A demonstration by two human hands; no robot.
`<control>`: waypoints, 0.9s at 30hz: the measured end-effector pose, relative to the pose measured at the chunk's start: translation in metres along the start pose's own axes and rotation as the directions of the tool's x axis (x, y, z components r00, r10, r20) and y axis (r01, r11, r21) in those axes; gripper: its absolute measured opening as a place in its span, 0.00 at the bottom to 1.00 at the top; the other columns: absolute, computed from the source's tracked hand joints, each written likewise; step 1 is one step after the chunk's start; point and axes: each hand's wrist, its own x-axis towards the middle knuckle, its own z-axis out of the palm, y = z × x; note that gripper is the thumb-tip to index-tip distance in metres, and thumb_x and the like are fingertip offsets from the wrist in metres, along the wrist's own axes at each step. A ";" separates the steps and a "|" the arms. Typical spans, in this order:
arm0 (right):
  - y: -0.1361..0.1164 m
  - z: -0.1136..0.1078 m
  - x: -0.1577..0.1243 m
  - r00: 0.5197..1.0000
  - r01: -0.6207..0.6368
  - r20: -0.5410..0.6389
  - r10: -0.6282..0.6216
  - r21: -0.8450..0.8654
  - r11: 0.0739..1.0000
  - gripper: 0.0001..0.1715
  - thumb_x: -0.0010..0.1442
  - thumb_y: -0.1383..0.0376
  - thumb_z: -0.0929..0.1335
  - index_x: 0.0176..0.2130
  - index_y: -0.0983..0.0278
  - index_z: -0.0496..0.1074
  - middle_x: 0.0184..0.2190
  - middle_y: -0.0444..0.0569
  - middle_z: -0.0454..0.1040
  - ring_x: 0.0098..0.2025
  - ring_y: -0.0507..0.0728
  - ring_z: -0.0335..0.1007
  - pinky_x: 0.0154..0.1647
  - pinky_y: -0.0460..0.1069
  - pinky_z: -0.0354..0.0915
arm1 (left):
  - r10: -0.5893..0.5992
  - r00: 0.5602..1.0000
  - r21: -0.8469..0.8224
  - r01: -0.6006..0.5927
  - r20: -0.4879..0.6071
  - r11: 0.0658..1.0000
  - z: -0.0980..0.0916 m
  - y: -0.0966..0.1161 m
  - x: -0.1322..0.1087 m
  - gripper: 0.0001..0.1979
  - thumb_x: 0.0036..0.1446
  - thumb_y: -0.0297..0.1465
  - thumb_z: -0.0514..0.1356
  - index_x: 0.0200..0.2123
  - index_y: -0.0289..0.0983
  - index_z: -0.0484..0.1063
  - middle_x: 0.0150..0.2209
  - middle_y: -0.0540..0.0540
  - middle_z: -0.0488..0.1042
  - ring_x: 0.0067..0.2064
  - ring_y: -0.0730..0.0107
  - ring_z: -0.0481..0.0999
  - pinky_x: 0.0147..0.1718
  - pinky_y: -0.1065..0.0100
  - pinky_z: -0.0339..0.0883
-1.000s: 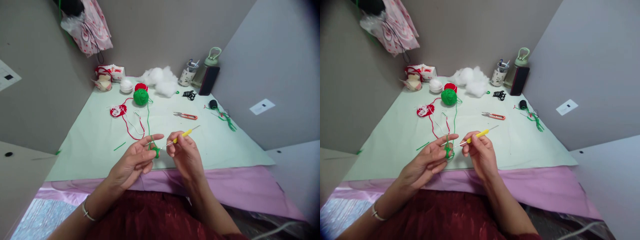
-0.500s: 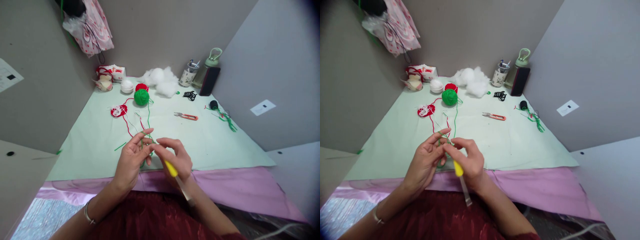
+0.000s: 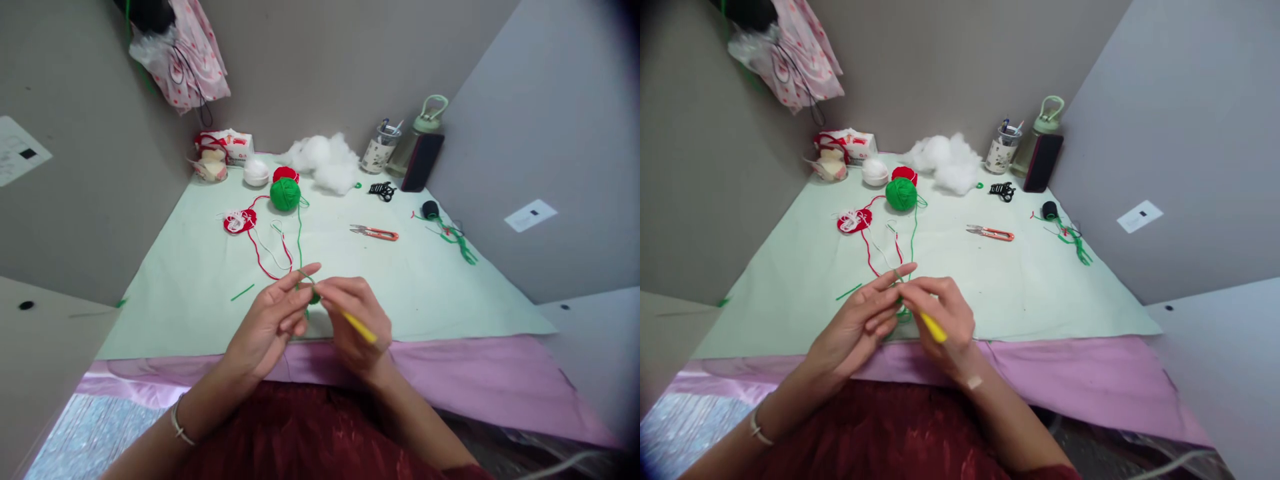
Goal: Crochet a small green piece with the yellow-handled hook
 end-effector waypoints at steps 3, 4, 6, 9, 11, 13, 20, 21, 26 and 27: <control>0.000 -0.002 0.004 0.975 -0.198 -0.053 0.215 0.228 0.953 0.15 0.72 0.70 0.70 0.49 0.54 0.84 0.37 0.46 0.83 0.34 0.54 0.76 0.36 0.51 0.73 | 0.060 0.997 0.002 -0.060 -0.039 0.998 -0.002 0.006 0.001 0.18 0.53 0.27 0.77 0.48 0.35 0.86 0.28 0.57 0.67 0.19 0.90 0.51 0.18 0.84 0.60; 0.001 -0.002 0.006 0.960 -0.253 -0.037 0.277 0.311 0.916 0.13 0.72 0.69 0.70 0.47 0.54 0.84 0.36 0.45 0.82 0.32 0.53 0.75 0.34 0.51 0.72 | 0.097 0.994 0.030 -0.096 -0.048 0.995 -0.001 0.006 0.001 0.19 0.53 0.26 0.77 0.49 0.36 0.85 0.30 0.56 0.70 0.19 0.90 0.52 0.18 0.83 0.62; 0.001 0.000 0.010 0.941 -0.320 0.034 0.338 0.418 0.850 0.10 0.72 0.65 0.71 0.44 0.55 0.85 0.37 0.46 0.82 0.32 0.53 0.73 0.34 0.50 0.71 | 0.150 0.988 0.100 -0.145 -0.037 0.984 0.001 0.003 0.000 0.21 0.54 0.27 0.76 0.52 0.40 0.85 0.34 0.54 0.75 0.19 0.90 0.55 0.19 0.81 0.64; 0.003 0.004 0.012 0.925 -0.372 0.096 0.369 0.441 0.817 0.08 0.71 0.62 0.72 0.43 0.55 0.86 0.39 0.48 0.83 0.35 0.54 0.74 0.36 0.51 0.72 | 0.168 0.986 0.166 -0.163 -0.016 0.973 0.003 -0.002 -0.001 0.22 0.55 0.28 0.76 0.53 0.41 0.83 0.34 0.53 0.76 0.19 0.88 0.57 0.19 0.79 0.65; 0.003 0.005 0.012 0.916 -0.390 0.097 0.389 0.443 0.807 0.08 0.71 0.61 0.72 0.43 0.55 0.86 0.39 0.48 0.82 0.34 0.54 0.74 0.36 0.50 0.72 | 0.166 0.986 0.177 -0.160 -0.020 0.971 0.003 -0.003 -0.002 0.23 0.54 0.28 0.76 0.54 0.41 0.82 0.34 0.54 0.76 0.20 0.87 0.57 0.19 0.79 0.65; 0.003 0.004 0.011 0.912 -0.398 0.109 0.394 0.458 0.795 0.08 0.71 0.61 0.72 0.43 0.55 0.85 0.38 0.48 0.82 0.33 0.53 0.73 0.35 0.50 0.71 | 0.161 0.987 0.173 -0.154 -0.022 0.973 0.003 -0.003 -0.003 0.25 0.53 0.28 0.76 0.55 0.39 0.82 0.33 0.54 0.76 0.20 0.87 0.57 0.19 0.79 0.66; 0.001 0.001 0.010 0.891 -0.454 0.203 0.407 0.454 0.767 0.07 0.68 0.63 0.74 0.45 0.54 0.86 0.39 0.47 0.81 0.34 0.52 0.74 0.36 0.48 0.72 | 0.117 0.993 0.141 -0.115 -0.010 0.983 0.004 0.001 -0.004 0.27 0.54 0.29 0.76 0.58 0.36 0.79 0.30 0.55 0.75 0.20 0.86 0.53 0.20 0.79 0.66; 0.001 0.002 0.010 0.895 -0.445 0.193 0.402 0.459 0.769 0.08 0.69 0.63 0.74 0.45 0.54 0.86 0.39 0.47 0.81 0.33 0.52 0.74 0.35 0.48 0.72 | 0.118 0.993 0.146 -0.116 -0.008 0.982 0.004 0.001 -0.004 0.27 0.55 0.29 0.76 0.58 0.36 0.79 0.31 0.54 0.75 0.20 0.86 0.54 0.20 0.79 0.66; 0.001 0.007 0.008 0.905 -0.412 0.125 0.407 0.502 0.760 0.08 0.70 0.63 0.73 0.44 0.54 0.86 0.35 0.46 0.79 0.31 0.51 0.74 0.34 0.48 0.72 | 0.127 0.992 0.184 -0.124 0.000 0.975 0.004 0.003 -0.007 0.29 0.54 0.30 0.77 0.59 0.37 0.78 0.30 0.54 0.75 0.20 0.86 0.59 0.18 0.81 0.60; 0.001 0.008 0.007 0.903 -0.414 0.124 0.412 0.509 0.755 0.08 0.70 0.63 0.73 0.43 0.54 0.86 0.35 0.45 0.79 0.31 0.51 0.75 0.34 0.48 0.72 | 0.126 0.992 0.183 -0.124 0.002 0.975 0.004 0.003 -0.009 0.29 0.54 0.30 0.77 0.59 0.36 0.78 0.29 0.55 0.74 0.20 0.86 0.59 0.18 0.81 0.59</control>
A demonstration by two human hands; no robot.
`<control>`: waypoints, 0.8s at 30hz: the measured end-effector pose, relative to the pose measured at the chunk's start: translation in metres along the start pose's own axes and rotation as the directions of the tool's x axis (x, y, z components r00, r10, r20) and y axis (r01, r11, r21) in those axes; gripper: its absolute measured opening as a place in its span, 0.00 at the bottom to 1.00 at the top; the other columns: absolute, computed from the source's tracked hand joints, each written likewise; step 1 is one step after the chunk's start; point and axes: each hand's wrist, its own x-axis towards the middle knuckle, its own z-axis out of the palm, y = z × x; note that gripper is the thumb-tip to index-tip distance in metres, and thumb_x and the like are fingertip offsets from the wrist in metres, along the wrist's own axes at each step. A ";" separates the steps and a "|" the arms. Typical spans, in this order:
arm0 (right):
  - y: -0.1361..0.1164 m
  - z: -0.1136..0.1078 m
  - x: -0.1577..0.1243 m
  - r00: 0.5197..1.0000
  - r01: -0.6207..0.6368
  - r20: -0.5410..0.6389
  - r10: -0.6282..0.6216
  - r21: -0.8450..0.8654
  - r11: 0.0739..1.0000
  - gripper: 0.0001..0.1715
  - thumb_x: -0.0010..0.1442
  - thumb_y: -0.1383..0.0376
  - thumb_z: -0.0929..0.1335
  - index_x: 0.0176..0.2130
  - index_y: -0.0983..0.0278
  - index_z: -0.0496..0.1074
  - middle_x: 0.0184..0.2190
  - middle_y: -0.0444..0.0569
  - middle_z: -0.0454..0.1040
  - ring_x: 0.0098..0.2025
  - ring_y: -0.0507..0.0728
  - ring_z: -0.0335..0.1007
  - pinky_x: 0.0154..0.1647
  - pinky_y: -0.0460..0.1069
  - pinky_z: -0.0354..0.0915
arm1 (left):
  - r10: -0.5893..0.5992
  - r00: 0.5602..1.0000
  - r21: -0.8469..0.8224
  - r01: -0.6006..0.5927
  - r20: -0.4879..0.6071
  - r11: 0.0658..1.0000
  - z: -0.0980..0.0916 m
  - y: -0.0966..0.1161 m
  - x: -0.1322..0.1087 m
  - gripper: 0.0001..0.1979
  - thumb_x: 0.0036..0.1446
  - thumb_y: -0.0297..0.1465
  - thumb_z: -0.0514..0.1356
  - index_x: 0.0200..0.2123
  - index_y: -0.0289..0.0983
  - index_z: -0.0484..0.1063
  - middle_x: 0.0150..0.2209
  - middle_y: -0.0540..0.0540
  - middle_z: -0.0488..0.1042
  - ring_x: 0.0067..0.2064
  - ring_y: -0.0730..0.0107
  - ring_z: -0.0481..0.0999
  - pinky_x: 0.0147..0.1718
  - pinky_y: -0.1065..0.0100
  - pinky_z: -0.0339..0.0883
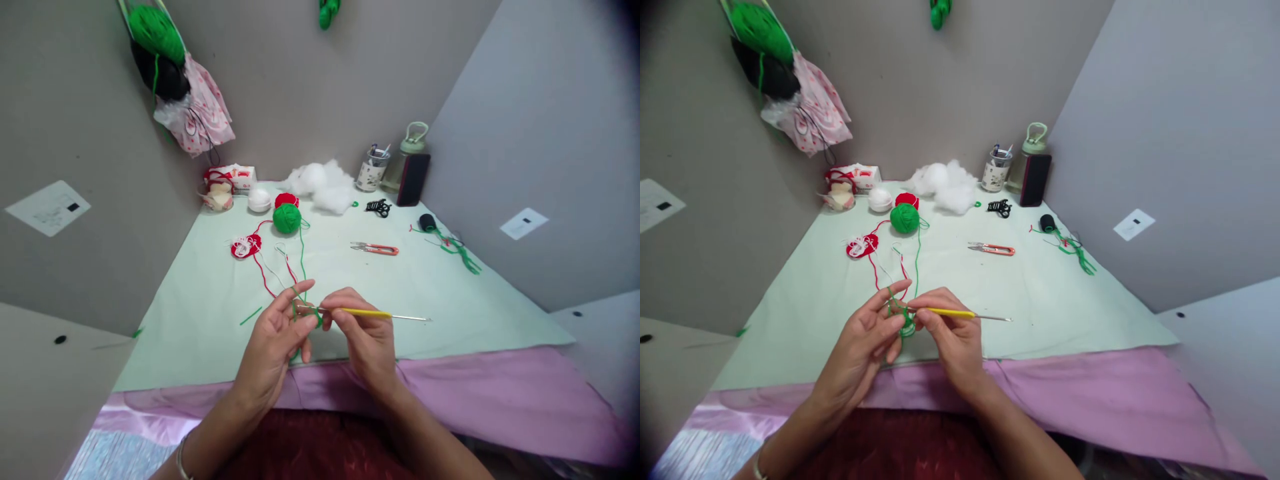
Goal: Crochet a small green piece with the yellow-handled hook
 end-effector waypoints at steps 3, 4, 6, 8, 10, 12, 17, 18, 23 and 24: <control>-0.001 0.000 -0.001 1.000 -0.022 -0.014 0.023 0.029 0.999 0.08 0.70 0.61 0.73 0.42 0.55 0.86 0.32 0.44 0.79 0.30 0.51 0.74 0.35 0.48 0.72 | -0.016 1.000 -0.019 0.017 0.008 1.000 -0.002 0.004 -0.003 0.28 0.54 0.30 0.76 0.58 0.36 0.78 0.31 0.54 0.73 0.20 0.87 0.56 0.19 0.80 0.61; -0.001 0.000 0.000 0.999 -0.035 -0.027 0.037 0.051 0.998 0.08 0.70 0.61 0.73 0.41 0.56 0.86 0.32 0.44 0.78 0.30 0.51 0.74 0.35 0.48 0.71 | -0.031 0.999 -0.032 0.031 0.010 0.999 -0.003 0.005 -0.004 0.27 0.55 0.30 0.76 0.58 0.37 0.79 0.32 0.54 0.74 0.20 0.88 0.55 0.19 0.80 0.61; -0.003 0.000 0.001 0.994 -0.075 -0.073 0.084 0.125 0.989 0.09 0.69 0.59 0.74 0.38 0.58 0.86 0.31 0.44 0.78 0.29 0.50 0.73 0.33 0.47 0.70 | -0.070 0.997 -0.069 0.071 0.017 0.995 -0.007 0.008 -0.004 0.25 0.54 0.30 0.75 0.56 0.37 0.80 0.34 0.53 0.73 0.20 0.89 0.53 0.18 0.80 0.61; -0.006 0.001 0.004 0.981 -0.127 -0.113 0.155 0.225 0.966 0.11 0.67 0.57 0.75 0.35 0.59 0.85 0.31 0.45 0.78 0.28 0.50 0.72 0.30 0.46 0.69 | -0.104 0.994 -0.102 0.106 0.024 0.989 -0.010 0.010 -0.004 0.23 0.53 0.29 0.76 0.54 0.36 0.82 0.33 0.55 0.70 0.20 0.90 0.51 0.18 0.80 0.60; -0.008 0.003 0.006 0.973 -0.171 -0.098 0.207 0.292 0.941 0.12 0.65 0.56 0.76 0.33 0.60 0.84 0.31 0.45 0.78 0.27 0.50 0.70 0.28 0.46 0.67 | -0.101 0.995 -0.098 0.103 0.018 0.990 -0.010 0.010 -0.004 0.22 0.52 0.29 0.76 0.52 0.36 0.83 0.32 0.55 0.69 0.19 0.90 0.50 0.18 0.80 0.59; -0.009 0.006 0.006 0.982 -0.167 -0.044 0.185 0.269 0.949 0.11 0.65 0.56 0.76 0.35 0.59 0.85 0.30 0.45 0.78 0.27 0.50 0.70 0.29 0.47 0.68 | -0.050 0.999 -0.038 0.050 -0.003 0.998 -0.009 0.008 -0.004 0.22 0.53 0.30 0.76 0.52 0.38 0.83 0.33 0.54 0.71 0.20 0.88 0.54 0.19 0.79 0.60; -0.003 0.009 0.002 1.000 -0.023 0.014 0.022 0.052 0.998 0.07 0.69 0.60 0.74 0.40 0.56 0.86 0.37 0.48 0.82 0.34 0.53 0.73 0.36 0.49 0.70 | 0.066 0.997 0.107 -0.061 -0.038 0.992 -0.006 0.000 -0.006 0.21 0.54 0.30 0.75 0.52 0.40 0.82 0.35 0.52 0.75 0.23 0.82 0.67 0.21 0.77 0.63; -0.001 0.008 0.001 1.000 -0.023 0.006 0.023 0.062 0.998 0.07 0.69 0.60 0.74 0.41 0.56 0.86 0.37 0.48 0.82 0.34 0.53 0.73 0.35 0.49 0.70 | 0.066 0.997 0.113 -0.061 -0.039 0.992 -0.006 -0.001 -0.006 0.21 0.54 0.30 0.75 0.52 0.40 0.82 0.35 0.51 0.75 0.23 0.82 0.66 0.21 0.77 0.63; 0.005 0.004 0.001 0.991 -0.132 0.017 0.131 0.181 0.975 0.09 0.70 0.57 0.73 0.41 0.57 0.85 0.33 0.46 0.80 0.31 0.52 0.73 0.33 0.48 0.69 | 0.060 0.998 0.120 -0.056 -0.030 0.991 -0.007 0.000 -0.007 0.21 0.57 0.33 0.75 0.53 0.38 0.82 0.36 0.49 0.76 0.23 0.83 0.63 0.22 0.76 0.65; 0.005 0.004 0.002 0.990 -0.142 0.021 0.141 0.191 0.971 0.09 0.70 0.57 0.73 0.41 0.57 0.85 0.33 0.46 0.80 0.32 0.52 0.73 0.33 0.48 0.69 | 0.060 0.998 0.118 -0.055 -0.032 0.991 -0.007 0.000 -0.007 0.21 0.57 0.33 0.75 0.53 0.38 0.82 0.36 0.49 0.76 0.23 0.83 0.63 0.22 0.76 0.65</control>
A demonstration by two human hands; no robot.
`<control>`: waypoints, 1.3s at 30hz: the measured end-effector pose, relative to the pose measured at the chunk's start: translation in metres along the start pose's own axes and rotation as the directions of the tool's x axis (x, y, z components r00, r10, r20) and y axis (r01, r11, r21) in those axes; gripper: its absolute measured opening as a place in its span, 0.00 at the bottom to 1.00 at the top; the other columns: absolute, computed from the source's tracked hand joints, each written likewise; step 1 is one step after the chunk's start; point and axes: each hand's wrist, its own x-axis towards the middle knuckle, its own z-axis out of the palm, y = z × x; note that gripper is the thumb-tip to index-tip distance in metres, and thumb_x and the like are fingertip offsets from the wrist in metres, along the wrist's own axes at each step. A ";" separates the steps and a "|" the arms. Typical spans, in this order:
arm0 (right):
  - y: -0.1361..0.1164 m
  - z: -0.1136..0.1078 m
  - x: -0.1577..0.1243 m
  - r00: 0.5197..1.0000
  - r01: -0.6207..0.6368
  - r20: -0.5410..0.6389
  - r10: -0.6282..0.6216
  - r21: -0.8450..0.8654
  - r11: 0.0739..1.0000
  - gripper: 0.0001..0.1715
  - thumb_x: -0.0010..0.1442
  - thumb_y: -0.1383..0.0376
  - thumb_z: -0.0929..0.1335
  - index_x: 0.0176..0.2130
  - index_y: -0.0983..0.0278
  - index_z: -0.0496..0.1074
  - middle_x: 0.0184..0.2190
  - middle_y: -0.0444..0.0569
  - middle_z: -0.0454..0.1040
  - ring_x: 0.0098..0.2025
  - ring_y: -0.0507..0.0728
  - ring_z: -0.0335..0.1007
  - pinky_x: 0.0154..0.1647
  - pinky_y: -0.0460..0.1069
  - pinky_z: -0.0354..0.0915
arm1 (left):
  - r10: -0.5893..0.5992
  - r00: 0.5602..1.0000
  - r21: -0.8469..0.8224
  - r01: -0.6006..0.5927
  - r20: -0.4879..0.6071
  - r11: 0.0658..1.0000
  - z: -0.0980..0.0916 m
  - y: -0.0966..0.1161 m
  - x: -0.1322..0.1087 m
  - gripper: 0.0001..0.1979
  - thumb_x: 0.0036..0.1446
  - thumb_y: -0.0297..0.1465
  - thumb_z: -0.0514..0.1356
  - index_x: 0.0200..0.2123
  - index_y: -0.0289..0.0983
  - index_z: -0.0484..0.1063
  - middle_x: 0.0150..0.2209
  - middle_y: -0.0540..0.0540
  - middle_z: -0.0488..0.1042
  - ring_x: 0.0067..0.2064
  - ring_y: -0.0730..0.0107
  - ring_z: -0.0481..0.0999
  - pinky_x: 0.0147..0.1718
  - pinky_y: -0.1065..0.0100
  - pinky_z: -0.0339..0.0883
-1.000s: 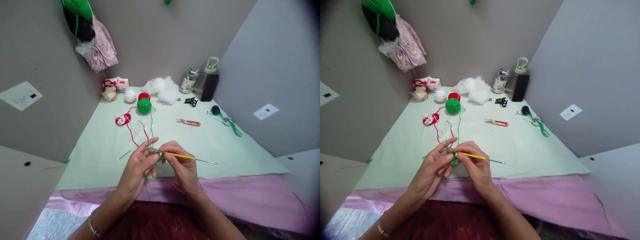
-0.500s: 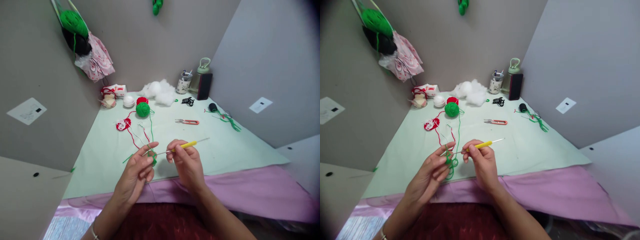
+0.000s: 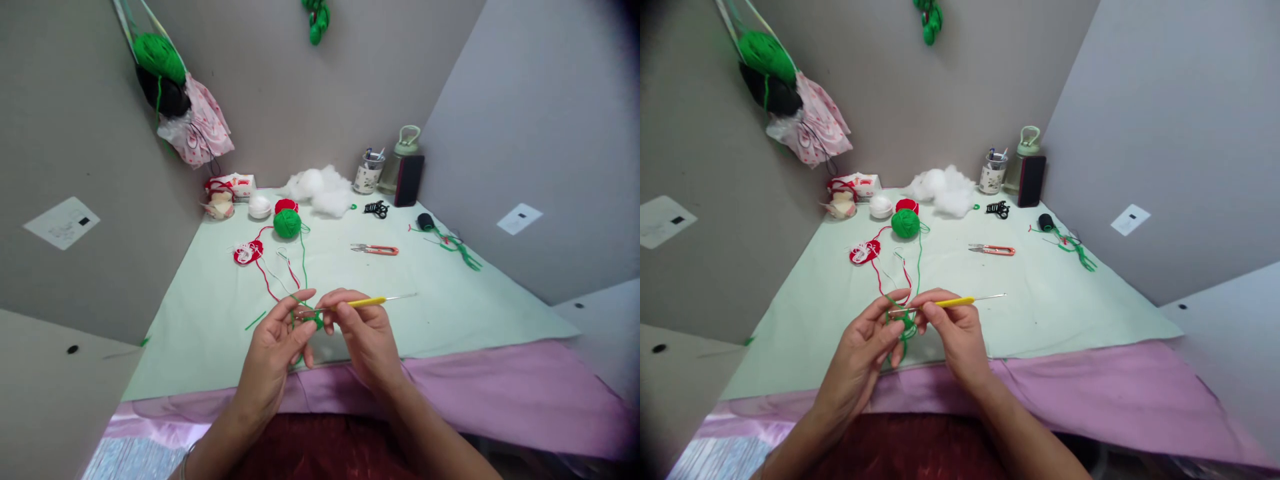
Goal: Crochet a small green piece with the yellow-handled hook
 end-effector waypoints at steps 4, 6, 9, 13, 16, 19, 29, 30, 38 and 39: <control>-0.003 0.001 -0.001 0.998 0.057 0.041 -0.056 -0.039 0.998 0.09 0.70 0.58 0.73 0.43 0.56 0.85 0.38 0.47 0.81 0.32 0.52 0.73 0.34 0.48 0.71 | -0.014 1.000 -0.041 0.014 -0.014 0.999 0.001 0.002 0.002 0.21 0.56 0.32 0.75 0.52 0.38 0.82 0.37 0.50 0.75 0.23 0.83 0.63 0.22 0.76 0.64; -0.007 0.001 -0.001 0.994 0.093 0.061 -0.089 -0.074 0.993 0.09 0.70 0.58 0.73 0.43 0.57 0.85 0.39 0.48 0.81 0.32 0.52 0.74 0.34 0.49 0.72 | -0.029 0.999 -0.081 0.027 -0.024 0.996 0.001 0.003 0.003 0.20 0.55 0.32 0.76 0.51 0.38 0.83 0.34 0.52 0.73 0.22 0.84 0.60 0.21 0.77 0.63; -0.011 0.000 -0.001 0.995 0.097 0.004 -0.097 -0.098 0.990 0.11 0.72 0.58 0.71 0.42 0.58 0.85 0.36 0.48 0.80 0.31 0.53 0.74 0.34 0.50 0.73 | -0.059 0.998 -0.132 0.054 -0.031 0.990 0.000 0.005 0.004 0.17 0.53 0.31 0.77 0.47 0.37 0.84 0.28 0.56 0.68 0.20 0.86 0.54 0.20 0.78 0.61; -0.014 -0.003 -0.001 0.992 0.098 -0.070 -0.106 -0.106 0.990 0.12 0.73 0.58 0.70 0.41 0.58 0.84 0.34 0.47 0.80 0.31 0.53 0.76 0.32 0.50 0.74 | -0.075 0.997 -0.162 0.070 -0.026 0.984 -0.002 0.006 0.004 0.15 0.53 0.31 0.77 0.44 0.37 0.84 0.24 0.59 0.62 0.20 0.86 0.50 0.20 0.79 0.60; -0.014 -0.003 -0.002 0.976 0.185 -0.081 -0.204 -0.196 0.963 0.10 0.73 0.61 0.70 0.42 0.57 0.84 0.36 0.47 0.80 0.32 0.53 0.76 0.34 0.51 0.74 | -0.075 0.997 -0.162 0.069 -0.030 0.984 -0.003 0.005 0.003 0.15 0.54 0.31 0.77 0.45 0.36 0.84 0.23 0.59 0.61 0.20 0.86 0.51 0.20 0.80 0.60; -0.015 -0.004 -0.004 0.959 0.238 -0.085 -0.271 -0.281 0.930 0.11 0.73 0.63 0.70 0.44 0.56 0.84 0.37 0.47 0.81 0.33 0.54 0.76 0.36 0.52 0.73 | -0.075 0.997 -0.161 0.070 -0.029 0.985 -0.003 0.003 0.004 0.16 0.54 0.31 0.76 0.46 0.36 0.84 0.23 0.59 0.60 0.20 0.85 0.52 0.20 0.80 0.60; -0.022 -0.005 -0.007 0.963 0.268 0.074 -0.258 -0.296 0.917 0.12 0.74 0.65 0.68 0.45 0.56 0.84 0.38 0.46 0.81 0.34 0.53 0.78 0.37 0.52 0.73 | -0.080 0.997 -0.167 0.079 0.000 0.983 -0.002 0.003 0.004 0.16 0.55 0.30 0.75 0.47 0.35 0.83 0.27 0.58 0.64 0.20 0.88 0.52 0.20 0.80 0.59; -0.022 -0.004 -0.006 0.963 0.268 0.069 -0.260 -0.301 0.915 0.12 0.74 0.65 0.68 0.45 0.56 0.84 0.37 0.46 0.81 0.34 0.53 0.77 0.37 0.52 0.73 | -0.078 0.997 -0.164 0.077 0.003 0.983 -0.002 0.003 0.004 0.15 0.56 0.30 0.75 0.47 0.35 0.83 0.27 0.58 0.64 0.20 0.88 0.52 0.20 0.80 0.59; -0.023 -0.004 -0.002 0.961 0.274 0.052 -0.273 -0.340 0.899 0.12 0.74 0.64 0.68 0.42 0.57 0.84 0.35 0.47 0.81 0.33 0.54 0.77 0.36 0.53 0.74 | -0.079 0.997 -0.151 0.079 0.006 0.985 0.000 0.004 0.007 0.16 0.56 0.30 0.75 0.48 0.36 0.83 0.25 0.60 0.60 0.20 0.87 0.52 0.20 0.80 0.60; -0.023 -0.004 -0.003 0.961 0.273 0.055 -0.271 -0.342 0.899 0.12 0.74 0.65 0.68 0.42 0.58 0.84 0.35 0.47 0.81 0.33 0.54 0.77 0.36 0.53 0.73 | -0.078 0.997 -0.147 0.077 0.004 0.986 0.000 0.005 0.007 0.16 0.55 0.30 0.75 0.48 0.36 0.83 0.25 0.59 0.61 0.20 0.87 0.52 0.20 0.80 0.60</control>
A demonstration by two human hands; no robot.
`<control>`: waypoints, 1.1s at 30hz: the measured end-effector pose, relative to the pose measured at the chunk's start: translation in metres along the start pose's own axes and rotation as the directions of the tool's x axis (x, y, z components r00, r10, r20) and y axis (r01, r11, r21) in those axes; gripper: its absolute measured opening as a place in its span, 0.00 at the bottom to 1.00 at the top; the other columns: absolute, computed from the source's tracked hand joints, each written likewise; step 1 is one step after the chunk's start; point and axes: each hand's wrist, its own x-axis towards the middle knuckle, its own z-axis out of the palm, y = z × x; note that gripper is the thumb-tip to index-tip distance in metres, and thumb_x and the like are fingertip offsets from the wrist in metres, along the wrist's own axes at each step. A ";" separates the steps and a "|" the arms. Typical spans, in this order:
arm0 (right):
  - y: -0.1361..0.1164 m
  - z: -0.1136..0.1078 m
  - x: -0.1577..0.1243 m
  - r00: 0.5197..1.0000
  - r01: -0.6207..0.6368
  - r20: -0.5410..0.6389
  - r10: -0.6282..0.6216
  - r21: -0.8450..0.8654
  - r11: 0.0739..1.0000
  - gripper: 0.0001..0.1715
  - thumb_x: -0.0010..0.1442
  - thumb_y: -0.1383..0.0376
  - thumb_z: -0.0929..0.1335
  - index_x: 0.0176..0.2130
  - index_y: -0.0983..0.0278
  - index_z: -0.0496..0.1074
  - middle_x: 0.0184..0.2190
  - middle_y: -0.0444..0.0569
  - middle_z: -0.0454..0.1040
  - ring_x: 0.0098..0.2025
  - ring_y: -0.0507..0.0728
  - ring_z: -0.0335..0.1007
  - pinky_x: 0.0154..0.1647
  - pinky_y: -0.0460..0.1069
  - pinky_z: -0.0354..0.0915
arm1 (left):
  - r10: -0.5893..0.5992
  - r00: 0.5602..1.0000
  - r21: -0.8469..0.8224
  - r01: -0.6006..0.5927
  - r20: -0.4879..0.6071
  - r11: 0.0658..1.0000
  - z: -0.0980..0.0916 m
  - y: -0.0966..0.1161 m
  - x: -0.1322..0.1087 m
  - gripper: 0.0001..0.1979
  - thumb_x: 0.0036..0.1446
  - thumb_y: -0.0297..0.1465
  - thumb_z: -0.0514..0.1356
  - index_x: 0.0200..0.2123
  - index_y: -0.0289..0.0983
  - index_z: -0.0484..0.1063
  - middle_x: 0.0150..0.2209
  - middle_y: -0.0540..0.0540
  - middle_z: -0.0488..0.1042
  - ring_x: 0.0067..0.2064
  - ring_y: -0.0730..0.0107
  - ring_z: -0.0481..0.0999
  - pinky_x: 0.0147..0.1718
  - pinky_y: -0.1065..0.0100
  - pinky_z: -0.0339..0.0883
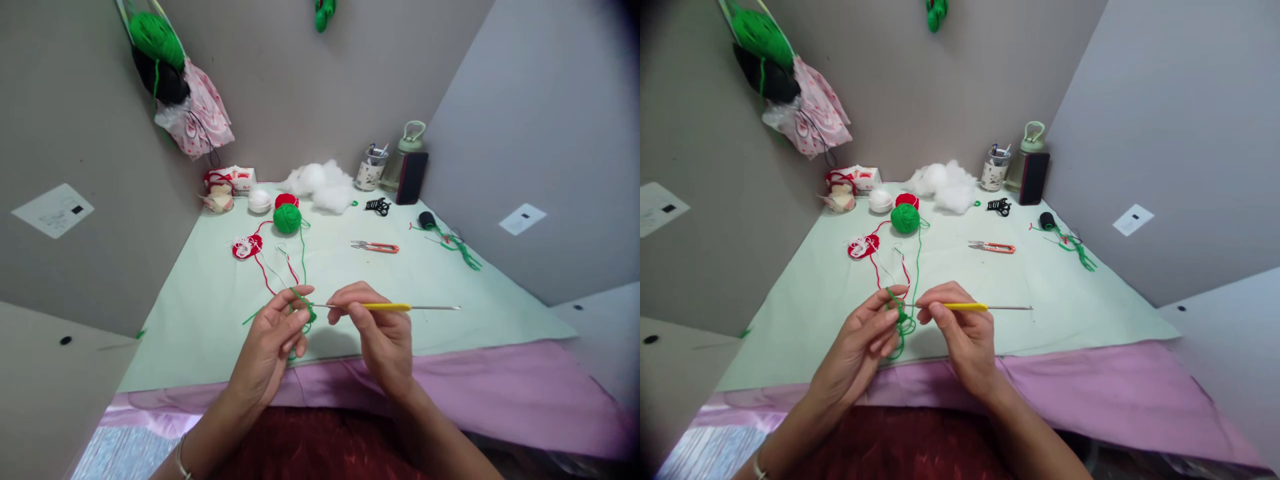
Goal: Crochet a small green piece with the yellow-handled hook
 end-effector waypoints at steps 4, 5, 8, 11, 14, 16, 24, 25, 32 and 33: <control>0.000 -0.001 -0.002 1.000 -0.004 0.010 0.004 -0.016 1.000 0.12 0.74 0.65 0.68 0.42 0.58 0.83 0.34 0.47 0.80 0.34 0.55 0.77 0.37 0.52 0.73 | 0.008 1.000 0.007 -0.008 -0.014 1.000 0.000 0.001 -0.002 0.17 0.54 0.30 0.76 0.48 0.37 0.83 0.29 0.57 0.66 0.20 0.88 0.53 0.20 0.79 0.61; 0.000 -0.001 -0.002 1.000 -0.004 0.010 0.004 -0.018 1.000 0.12 0.74 0.65 0.68 0.43 0.58 0.83 0.34 0.46 0.80 0.34 0.54 0.77 0.37 0.52 0.73 | 0.010 1.000 0.009 -0.010 -0.016 1.000 0.000 0.001 -0.002 0.18 0.54 0.30 0.76 0.48 0.37 0.83 0.31 0.57 0.68 0.20 0.88 0.53 0.20 0.79 0.61; 0.001 -0.001 -0.002 1.000 -0.013 0.013 0.014 -0.013 1.000 0.12 0.74 0.65 0.68 0.43 0.57 0.83 0.35 0.46 0.80 0.34 0.54 0.77 0.37 0.52 0.73 | 0.013 1.000 0.019 -0.012 -0.013 1.000 0.000 0.000 -0.003 0.17 0.55 0.30 0.75 0.49 0.38 0.83 0.34 0.55 0.70 0.20 0.89 0.54 0.20 0.78 0.62; 0.001 -0.002 -0.003 1.000 -0.014 0.011 0.014 -0.005 1.000 0.12 0.74 0.65 0.68 0.43 0.57 0.83 0.35 0.46 0.80 0.34 0.55 0.77 0.37 0.53 0.73 | 0.011 1.000 0.025 -0.011 -0.003 1.000 -0.001 0.000 -0.003 0.16 0.56 0.30 0.75 0.49 0.38 0.83 0.36 0.54 0.71 0.20 0.89 0.54 0.21 0.79 0.62; 0.002 -0.002 -0.004 1.000 -0.003 0.014 0.003 0.013 1.000 0.12 0.74 0.65 0.68 0.44 0.56 0.83 0.36 0.46 0.80 0.34 0.54 0.77 0.38 0.53 0.72 | 0.009 1.000 0.026 -0.009 0.005 1.000 -0.002 -0.001 -0.003 0.16 0.56 0.30 0.75 0.49 0.39 0.83 0.36 0.54 0.71 0.20 0.89 0.54 0.20 0.79 0.62; 0.002 -0.002 -0.004 1.000 -0.002 0.027 0.002 0.017 1.000 0.12 0.74 0.65 0.68 0.44 0.57 0.83 0.36 0.46 0.80 0.34 0.54 0.77 0.38 0.52 0.72 | 0.008 1.000 0.030 -0.008 0.007 1.000 -0.002 -0.001 -0.003 0.16 0.56 0.30 0.75 0.48 0.39 0.84 0.35 0.54 0.71 0.20 0.89 0.54 0.20 0.79 0.62; -0.001 -0.003 -0.003 0.999 -0.002 0.054 0.002 0.003 1.000 0.12 0.74 0.65 0.68 0.43 0.58 0.83 0.34 0.45 0.80 0.36 0.54 0.76 0.39 0.51 0.71 | 0.005 1.000 0.040 -0.006 0.022 0.999 -0.002 -0.003 -0.003 0.14 0.56 0.30 0.74 0.47 0.40 0.85 0.36 0.54 0.70 0.20 0.90 0.56 0.21 0.79 0.63; -0.001 -0.004 -0.003 0.998 0.001 0.056 -0.001 -0.004 1.000 0.11 0.74 0.65 0.68 0.43 0.58 0.83 0.33 0.45 0.79 0.37 0.54 0.76 0.40 0.51 0.71 | 0.005 1.000 0.040 -0.006 0.025 0.999 -0.002 -0.003 -0.003 0.14 0.57 0.30 0.74 0.47 0.40 0.85 0.36 0.54 0.70 0.20 0.90 0.56 0.21 0.79 0.63; -0.002 -0.007 -0.002 0.997 -0.026 0.076 0.025 0.001 1.000 0.12 0.74 0.64 0.68 0.41 0.59 0.83 0.32 0.45 0.79 0.38 0.55 0.75 0.42 0.51 0.69 | 0.007 0.999 0.069 -0.010 0.046 0.998 -0.004 -0.004 -0.001 0.15 0.56 0.30 0.74 0.48 0.41 0.85 0.36 0.53 0.70 0.21 0.89 0.55 0.20 0.79 0.62; -0.001 -0.007 -0.001 0.996 -0.047 0.076 0.044 0.026 0.999 0.12 0.74 0.64 0.69 0.40 0.59 0.83 0.32 0.45 0.79 0.38 0.54 0.75 0.41 0.50 0.69 | 0.012 0.999 0.079 -0.016 0.052 0.997 -0.004 -0.004 -0.001 0.16 0.56 0.30 0.75 0.48 0.41 0.85 0.36 0.53 0.71 0.21 0.88 0.56 0.20 0.80 0.62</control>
